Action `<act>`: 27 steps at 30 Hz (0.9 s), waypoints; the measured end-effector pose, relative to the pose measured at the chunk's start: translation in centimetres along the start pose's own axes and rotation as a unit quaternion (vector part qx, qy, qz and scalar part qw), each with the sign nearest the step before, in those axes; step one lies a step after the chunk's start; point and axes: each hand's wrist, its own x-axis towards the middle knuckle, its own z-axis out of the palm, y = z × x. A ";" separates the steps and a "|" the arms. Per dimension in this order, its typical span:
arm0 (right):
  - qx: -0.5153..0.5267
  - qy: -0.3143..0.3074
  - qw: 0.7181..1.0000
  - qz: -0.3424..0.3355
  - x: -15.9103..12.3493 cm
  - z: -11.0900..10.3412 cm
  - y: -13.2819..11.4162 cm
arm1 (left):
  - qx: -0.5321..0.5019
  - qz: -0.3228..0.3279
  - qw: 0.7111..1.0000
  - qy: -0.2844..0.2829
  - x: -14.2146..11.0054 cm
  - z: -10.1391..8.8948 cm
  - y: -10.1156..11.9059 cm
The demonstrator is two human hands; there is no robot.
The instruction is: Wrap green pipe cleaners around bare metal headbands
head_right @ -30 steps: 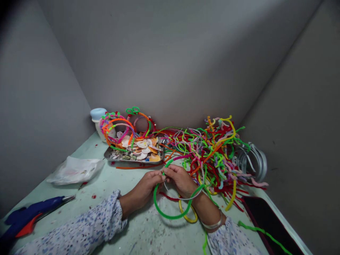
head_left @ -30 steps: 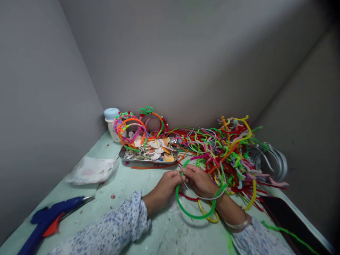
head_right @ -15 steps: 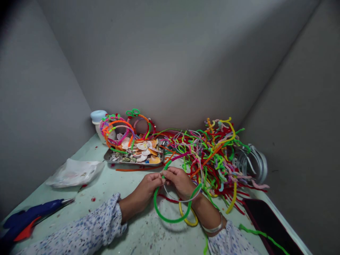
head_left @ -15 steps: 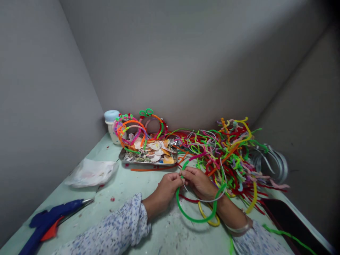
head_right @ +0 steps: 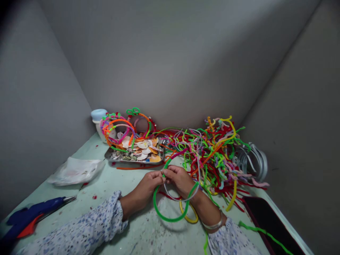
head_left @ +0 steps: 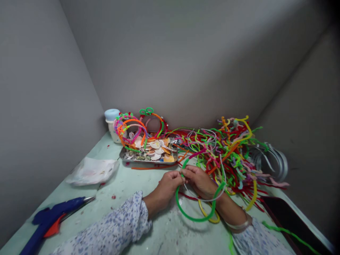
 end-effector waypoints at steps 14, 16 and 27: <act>0.064 -0.030 0.997 0.014 0.1 -0.6 -0.5 | -0.091 -0.044 0.992 -0.073 -0.1 -0.5 0.3; 0.072 -0.032 0.997 0.016 0.1 -0.6 -0.4 | -0.086 -0.056 0.992 -0.072 -0.1 -0.5 0.3; 0.106 -0.033 0.994 0.008 -0.3 -0.2 -0.8 | -0.180 -0.067 0.973 -0.128 0.0 -0.8 -0.1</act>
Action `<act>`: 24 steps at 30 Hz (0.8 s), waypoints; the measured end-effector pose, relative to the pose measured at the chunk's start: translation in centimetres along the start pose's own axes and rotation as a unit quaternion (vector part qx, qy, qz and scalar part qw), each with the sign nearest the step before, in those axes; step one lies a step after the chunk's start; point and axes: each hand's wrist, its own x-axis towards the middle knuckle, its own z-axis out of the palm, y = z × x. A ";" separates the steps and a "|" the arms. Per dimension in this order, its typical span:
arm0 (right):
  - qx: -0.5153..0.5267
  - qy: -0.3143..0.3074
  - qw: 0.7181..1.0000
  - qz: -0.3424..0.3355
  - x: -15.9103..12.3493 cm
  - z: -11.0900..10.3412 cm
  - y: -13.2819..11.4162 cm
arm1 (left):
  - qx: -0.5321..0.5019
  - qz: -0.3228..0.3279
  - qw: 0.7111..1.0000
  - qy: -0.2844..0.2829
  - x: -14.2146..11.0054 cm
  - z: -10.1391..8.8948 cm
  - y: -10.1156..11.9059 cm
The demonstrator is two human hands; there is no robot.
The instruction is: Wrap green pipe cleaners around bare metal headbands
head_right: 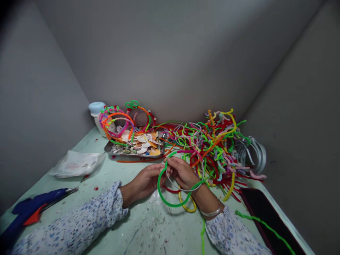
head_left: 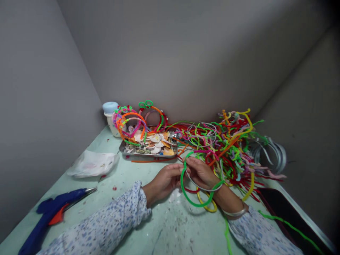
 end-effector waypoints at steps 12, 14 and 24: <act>0.005 -0.001 1.000 -0.007 -0.1 -0.1 0.1 | -0.071 -0.023 0.997 -0.026 -0.1 -0.3 -0.1; 0.004 -0.002 1.000 -0.009 -0.1 0.0 0.0 | -0.076 -0.030 0.996 -0.033 -0.1 -0.3 0.0; -0.008 -0.015 1.000 -0.009 -0.2 0.1 0.0 | -0.104 -0.040 0.992 -0.054 -0.2 -0.3 -0.3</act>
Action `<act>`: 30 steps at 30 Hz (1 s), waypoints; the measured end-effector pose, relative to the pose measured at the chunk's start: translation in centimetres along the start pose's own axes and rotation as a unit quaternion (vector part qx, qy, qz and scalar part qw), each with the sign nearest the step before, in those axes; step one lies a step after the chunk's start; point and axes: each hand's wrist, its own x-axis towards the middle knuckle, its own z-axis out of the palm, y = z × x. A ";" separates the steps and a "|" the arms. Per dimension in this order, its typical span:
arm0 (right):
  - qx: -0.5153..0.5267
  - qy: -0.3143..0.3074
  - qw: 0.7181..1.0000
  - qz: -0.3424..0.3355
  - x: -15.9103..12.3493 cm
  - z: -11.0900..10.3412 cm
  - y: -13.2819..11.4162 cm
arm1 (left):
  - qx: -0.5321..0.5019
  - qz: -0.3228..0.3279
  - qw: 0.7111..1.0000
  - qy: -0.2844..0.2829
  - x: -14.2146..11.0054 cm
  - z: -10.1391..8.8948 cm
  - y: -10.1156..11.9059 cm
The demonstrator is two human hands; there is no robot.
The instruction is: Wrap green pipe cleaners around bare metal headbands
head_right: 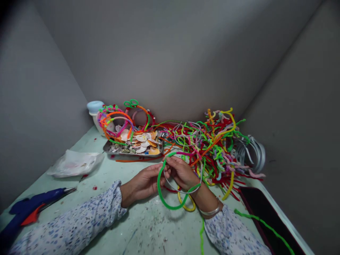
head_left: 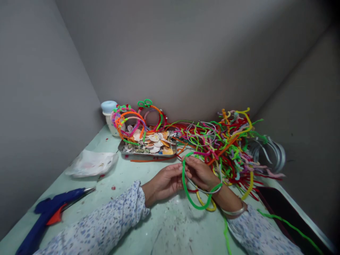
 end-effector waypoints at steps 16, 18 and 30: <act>-0.026 0.018 0.999 -0.003 -0.1 0.2 -0.2 | 0.027 -0.009 0.999 0.015 -0.1 0.2 0.3; -0.022 0.022 1.000 -0.002 -0.1 0.3 -0.2 | 0.036 -0.010 0.999 0.021 -0.1 0.2 0.3; -0.010 0.028 1.000 0.005 0.1 -0.1 0.1 | 0.094 0.028 0.994 0.043 -0.2 0.5 0.2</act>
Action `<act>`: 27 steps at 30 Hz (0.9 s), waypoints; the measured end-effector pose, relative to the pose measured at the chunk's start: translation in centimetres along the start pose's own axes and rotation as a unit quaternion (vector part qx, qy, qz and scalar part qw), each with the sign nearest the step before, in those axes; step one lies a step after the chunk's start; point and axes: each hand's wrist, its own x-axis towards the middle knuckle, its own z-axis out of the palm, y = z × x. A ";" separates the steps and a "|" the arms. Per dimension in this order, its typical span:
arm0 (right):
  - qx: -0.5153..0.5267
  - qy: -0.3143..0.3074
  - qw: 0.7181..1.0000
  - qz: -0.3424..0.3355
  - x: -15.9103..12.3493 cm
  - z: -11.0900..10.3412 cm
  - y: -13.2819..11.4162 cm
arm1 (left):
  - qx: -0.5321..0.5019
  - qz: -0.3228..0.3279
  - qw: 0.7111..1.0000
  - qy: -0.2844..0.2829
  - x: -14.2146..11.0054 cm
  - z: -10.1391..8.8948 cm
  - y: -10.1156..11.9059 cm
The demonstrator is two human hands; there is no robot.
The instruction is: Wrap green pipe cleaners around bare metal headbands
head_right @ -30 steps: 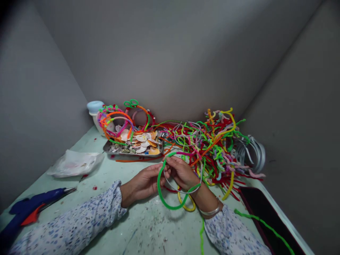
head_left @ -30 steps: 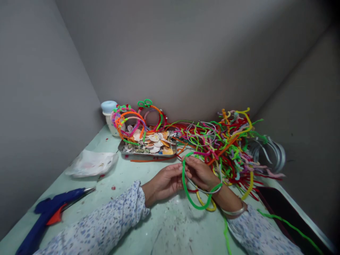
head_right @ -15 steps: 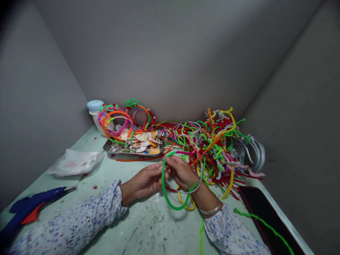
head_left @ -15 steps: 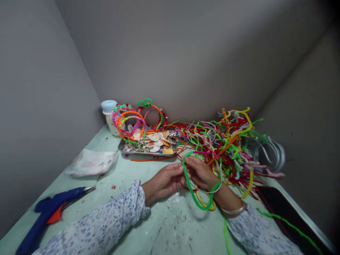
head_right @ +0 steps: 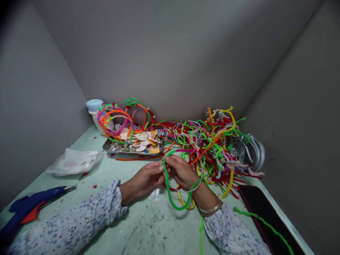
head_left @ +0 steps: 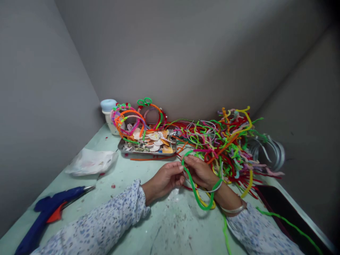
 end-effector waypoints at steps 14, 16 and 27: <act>0.005 0.003 1.000 -0.010 -0.1 0.4 -0.3 | -0.023 -0.004 1.000 -0.009 0.1 0.2 0.2; 0.004 0.003 1.000 -0.014 0.0 0.3 -0.3 | -0.035 0.000 0.999 -0.011 0.1 0.1 0.4; -0.034 0.040 0.998 -0.045 0.5 -0.3 0.1 | -0.083 0.106 0.990 0.048 0.1 0.2 4.4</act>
